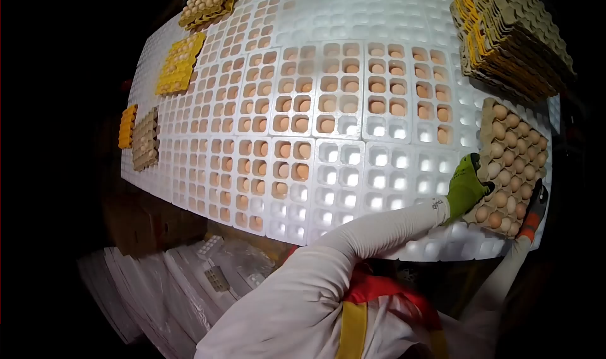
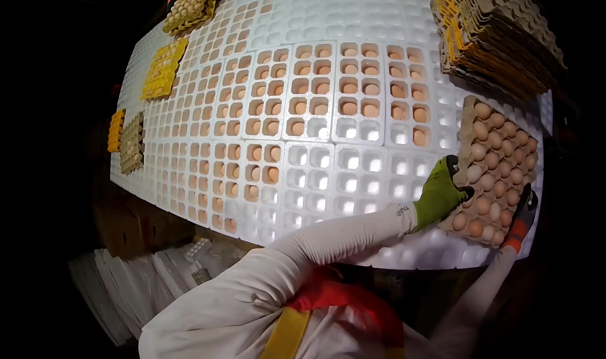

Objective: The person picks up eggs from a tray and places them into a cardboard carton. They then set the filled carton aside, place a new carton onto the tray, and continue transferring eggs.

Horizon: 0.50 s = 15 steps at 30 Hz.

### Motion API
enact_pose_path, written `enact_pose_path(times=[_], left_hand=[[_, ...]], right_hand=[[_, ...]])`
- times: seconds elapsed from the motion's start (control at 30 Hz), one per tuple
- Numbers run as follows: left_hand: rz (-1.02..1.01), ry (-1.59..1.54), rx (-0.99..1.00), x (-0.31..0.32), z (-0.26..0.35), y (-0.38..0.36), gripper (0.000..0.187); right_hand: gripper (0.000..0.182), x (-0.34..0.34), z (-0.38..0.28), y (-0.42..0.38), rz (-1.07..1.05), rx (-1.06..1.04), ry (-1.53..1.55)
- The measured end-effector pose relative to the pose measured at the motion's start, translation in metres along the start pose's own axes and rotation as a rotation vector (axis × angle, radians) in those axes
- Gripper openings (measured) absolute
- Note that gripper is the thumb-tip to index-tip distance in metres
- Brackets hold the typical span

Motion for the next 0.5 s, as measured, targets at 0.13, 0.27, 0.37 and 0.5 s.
enact_pose_path(times=[0.13,0.27,0.37,0.5], left_hand=[[-0.047,-0.282,0.013,-0.071,-0.033,-0.066,0.082],[0.065,-0.484,0.025,-0.190,-0.094,-0.132,0.077],[0.163,-0.468,-0.008,-0.315,-0.140,-0.179,0.074],[0.288,-0.188,-0.063,-0.484,-0.177,-0.226,0.067]], right_hand=[[0.049,0.009,-0.008,-0.073,0.011,-0.131,0.043],[0.041,0.109,-0.074,-0.208,-0.098,-0.137,0.224],[0.038,0.213,-0.122,-0.304,-0.251,-0.180,0.424],[0.042,0.348,-0.186,-0.413,-0.401,-0.280,0.354]])
Point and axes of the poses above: each hand's wrist, its own y-axis towards the middle knuckle, its own x-axis out of the palm, z = x × y, the point moved 8 cm from there along y, towards the middle knuckle, and after that the axes turned 11 degrees about y, right-handed, at the moved point
